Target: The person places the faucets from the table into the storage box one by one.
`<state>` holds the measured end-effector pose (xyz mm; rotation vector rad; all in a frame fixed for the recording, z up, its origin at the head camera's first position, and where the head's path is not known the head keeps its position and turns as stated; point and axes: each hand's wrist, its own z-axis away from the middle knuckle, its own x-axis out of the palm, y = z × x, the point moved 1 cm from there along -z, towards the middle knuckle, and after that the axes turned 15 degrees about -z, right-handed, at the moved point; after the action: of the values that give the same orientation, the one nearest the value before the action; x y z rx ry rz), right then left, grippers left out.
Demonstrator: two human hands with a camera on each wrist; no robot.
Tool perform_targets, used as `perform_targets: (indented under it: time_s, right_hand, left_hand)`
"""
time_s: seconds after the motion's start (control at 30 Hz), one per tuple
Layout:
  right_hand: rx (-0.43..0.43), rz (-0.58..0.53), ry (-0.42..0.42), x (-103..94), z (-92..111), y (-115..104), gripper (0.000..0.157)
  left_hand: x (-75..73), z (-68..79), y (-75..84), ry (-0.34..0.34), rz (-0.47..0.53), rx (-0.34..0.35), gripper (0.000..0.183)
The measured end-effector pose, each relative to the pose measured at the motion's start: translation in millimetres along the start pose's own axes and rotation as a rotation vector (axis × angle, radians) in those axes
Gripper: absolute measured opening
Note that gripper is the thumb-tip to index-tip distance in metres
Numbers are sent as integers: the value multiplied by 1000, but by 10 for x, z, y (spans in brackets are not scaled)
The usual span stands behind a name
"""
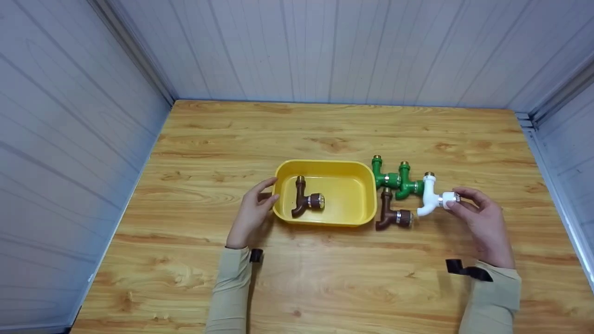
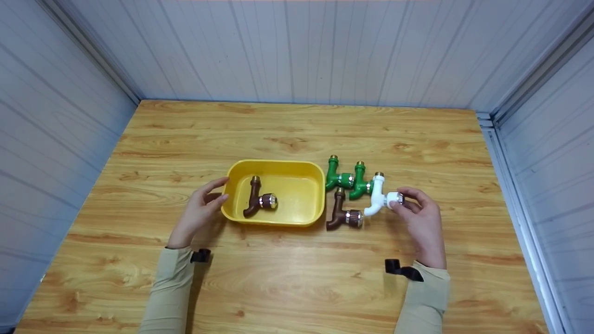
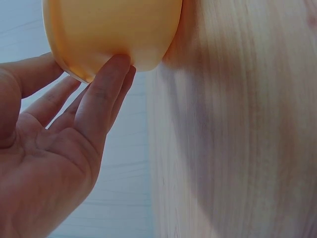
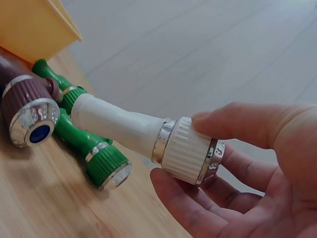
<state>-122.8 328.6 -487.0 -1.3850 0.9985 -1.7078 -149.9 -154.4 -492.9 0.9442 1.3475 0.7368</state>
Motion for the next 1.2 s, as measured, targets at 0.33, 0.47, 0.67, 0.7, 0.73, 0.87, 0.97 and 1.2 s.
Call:
perform_targets:
  time_s: [0.33,0.47,0.67,0.7,0.73,0.87,0.97,1.2]
  right_hand:
    - [8,30,-13,157,21,-51,46]
    - [15,54,-7,232,36,-62,46]
    - [11,64,-40,342,59,-67,44]
    - [8,65,-49,364,59,-64,43]
    - [5,65,-60,389,60,-59,43]
    - [-5,55,-110,504,58,-25,42]
    - [-6,43,-147,598,55,5,41]
    - [32,95,-185,795,33,66,45]
  left_hand:
    - [-30,20,100,3,-26,-6,43]
    - [-32,28,92,-7,-14,-21,44]
    - [-24,38,68,-9,-28,-25,46]
    - [-22,37,65,-7,-32,-23,46]
    - [-20,36,64,-7,-35,-23,46]
    - [-27,41,69,-4,-30,-12,47]
    - [-32,39,71,3,-19,1,47]
    - [-5,-1,-24,21,-13,17,47]
